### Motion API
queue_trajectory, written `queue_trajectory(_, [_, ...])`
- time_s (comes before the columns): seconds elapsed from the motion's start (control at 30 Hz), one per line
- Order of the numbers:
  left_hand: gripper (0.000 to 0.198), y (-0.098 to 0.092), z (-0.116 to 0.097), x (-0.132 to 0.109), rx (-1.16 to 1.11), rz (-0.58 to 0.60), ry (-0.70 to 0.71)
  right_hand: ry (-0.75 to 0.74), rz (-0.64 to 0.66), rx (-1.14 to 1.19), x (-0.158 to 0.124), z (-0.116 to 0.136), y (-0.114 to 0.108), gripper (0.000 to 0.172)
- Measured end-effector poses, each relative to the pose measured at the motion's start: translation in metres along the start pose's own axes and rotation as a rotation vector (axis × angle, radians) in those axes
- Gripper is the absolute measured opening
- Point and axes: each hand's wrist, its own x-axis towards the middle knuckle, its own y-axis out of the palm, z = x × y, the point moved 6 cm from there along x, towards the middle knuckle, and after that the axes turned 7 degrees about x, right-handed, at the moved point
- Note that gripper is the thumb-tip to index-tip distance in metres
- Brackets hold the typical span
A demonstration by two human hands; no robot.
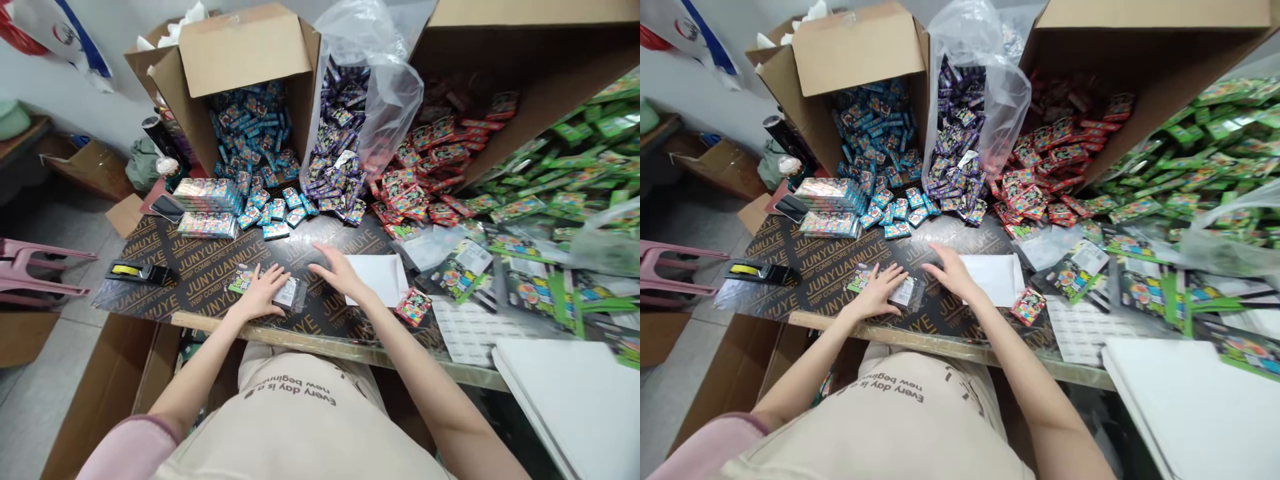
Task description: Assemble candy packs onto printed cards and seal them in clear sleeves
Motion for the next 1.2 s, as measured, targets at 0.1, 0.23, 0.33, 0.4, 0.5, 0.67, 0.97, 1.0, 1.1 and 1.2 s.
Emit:
queue_trajectory(0.1, [0.094, 0.008, -0.001, 0.007, -0.005, -0.003, -0.049, -0.037, 0.112, -0.193, 0.051, 0.005, 0.043, 0.066])
queue_trajectory(0.23, [0.094, 0.014, -0.002, 0.003, 0.026, -0.063, -0.142, 0.136, 0.044, -0.462, 0.108, 0.011, 0.075, 0.084])
queue_trajectory(0.33, [0.098, 0.018, -0.007, -0.004, 0.067, -0.093, -0.201, 0.206, -0.034, -0.566, 0.128, 0.016, 0.091, 0.083])
queue_trajectory(0.4, [0.097, 0.017, -0.007, -0.008, 0.083, -0.107, -0.235, 0.212, -0.049, -0.561, 0.129, 0.014, 0.096, 0.079])
queue_trajectory(0.5, [0.088, 0.005, 0.007, -0.014, 0.084, -0.140, -0.307, 0.181, -0.033, -0.421, 0.116, 0.002, 0.090, 0.079])
queue_trajectory(0.67, [0.075, -0.021, 0.045, -0.020, 0.044, -0.239, -0.453, -0.035, -0.079, -0.047, 0.066, 0.007, 0.046, 0.094])
queue_trajectory(0.97, [0.097, -0.025, 0.017, 0.008, -0.092, -0.283, -0.182, -0.180, 0.157, -0.263, -0.005, 0.053, 0.027, 0.077])
queue_trajectory(1.0, [0.099, -0.027, 0.014, 0.010, -0.093, -0.285, -0.163, -0.181, 0.173, -0.244, -0.008, 0.054, 0.027, 0.079])
queue_trajectory(1.1, [0.105, -0.030, 0.006, 0.013, -0.107, -0.261, -0.097, -0.191, 0.214, -0.162, -0.014, 0.053, 0.024, 0.088])
queue_trajectory(1.2, [0.109, -0.031, -0.001, 0.015, -0.112, -0.211, -0.033, -0.203, 0.283, -0.128, -0.017, 0.052, 0.023, 0.090])
